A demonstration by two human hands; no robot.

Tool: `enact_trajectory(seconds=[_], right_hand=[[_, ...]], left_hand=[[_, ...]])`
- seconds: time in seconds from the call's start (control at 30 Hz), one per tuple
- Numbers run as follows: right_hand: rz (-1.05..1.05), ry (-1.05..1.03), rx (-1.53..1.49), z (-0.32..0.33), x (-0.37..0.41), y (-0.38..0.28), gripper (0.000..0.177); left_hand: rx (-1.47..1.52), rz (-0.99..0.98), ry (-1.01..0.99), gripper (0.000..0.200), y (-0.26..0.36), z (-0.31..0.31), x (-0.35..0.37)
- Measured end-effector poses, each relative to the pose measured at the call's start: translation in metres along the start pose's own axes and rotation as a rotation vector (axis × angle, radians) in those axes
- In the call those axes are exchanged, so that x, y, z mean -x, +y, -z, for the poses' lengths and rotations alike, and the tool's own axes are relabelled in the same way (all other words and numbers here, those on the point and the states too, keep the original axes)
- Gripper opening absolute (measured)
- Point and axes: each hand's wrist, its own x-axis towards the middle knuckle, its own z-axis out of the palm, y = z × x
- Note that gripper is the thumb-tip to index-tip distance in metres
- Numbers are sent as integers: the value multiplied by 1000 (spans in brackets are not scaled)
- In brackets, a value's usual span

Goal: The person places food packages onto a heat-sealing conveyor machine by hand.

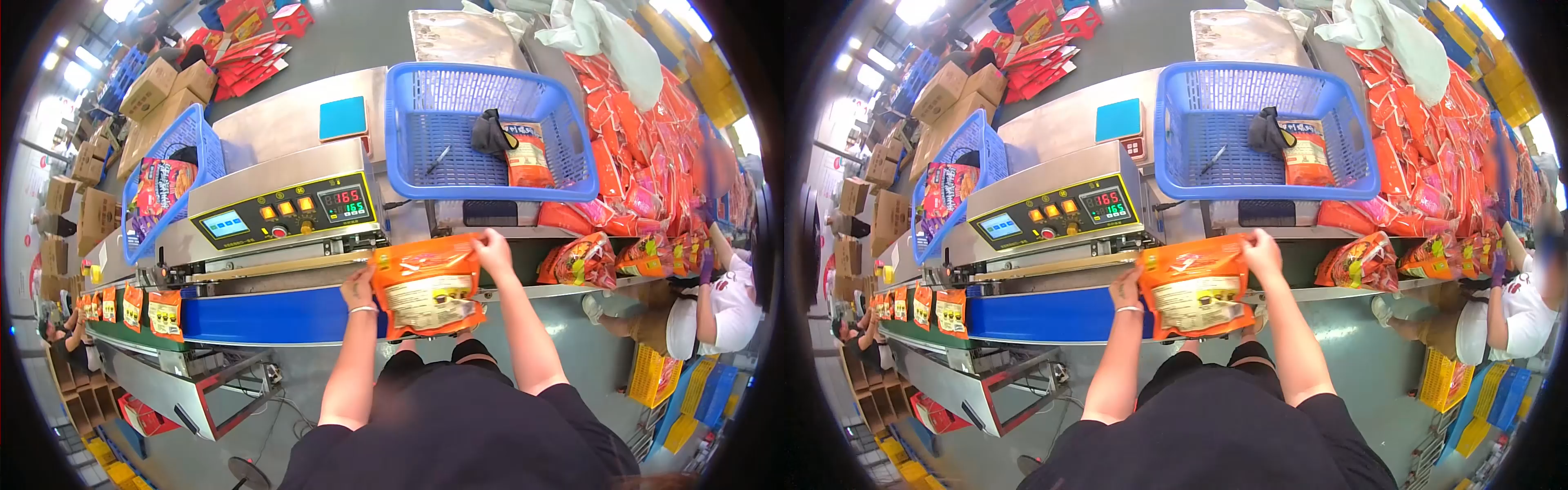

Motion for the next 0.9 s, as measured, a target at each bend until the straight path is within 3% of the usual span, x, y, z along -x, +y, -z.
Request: enact_trajectory(seconds=[0.17,0.23,0.27,0.3,0.37,0.4,0.43,0.47,0.5,0.53,0.57,0.63,0.7,0.77,0.83,0.9], right_hand=[[76,-153,-70,-66,1,-39,21],[127,-211,-114,-82,8,-60,23],[92,-314,-309,-85,14,-69,21],[68,-415,-509,-79,15,-71,19],[229,-297,-591,-50,13,-65,16],[303,-180,-629,-15,14,-60,17],[406,-25,-565,27,13,-45,15],[363,144,-473,78,22,-37,22],[402,343,-317,122,24,-17,34],[252,450,-216,170,37,-6,41],[236,484,-159,200,32,30,45],[162,313,237,242,34,88,43],[298,93,65,244,32,108,38],[272,-79,-229,224,26,133,25],[308,-77,-376,221,30,131,13],[354,-106,-582,231,46,94,5]], left_hand=[[22,-45,-4,22,8,84,-54],[-191,-64,34,23,14,124,-89],[-277,-94,0,22,21,143,-99],[-452,-193,68,19,38,150,-93],[-329,-726,383,14,41,167,-92],[-326,-727,362,14,43,161,-62],[-254,-816,248,12,44,111,-12],[-177,-901,141,10,60,32,24],[-209,-821,-92,10,49,-20,67],[-531,-749,-335,21,46,-60,106],[-536,-660,-511,32,32,-102,146],[-638,-863,-848,42,-25,-160,171],[-783,-984,-885,36,-66,-194,180],[-750,-994,-904,28,-76,-195,172],[-592,-908,-925,12,-67,-184,167],[-498,-916,-977,12,-32,-156,162]])
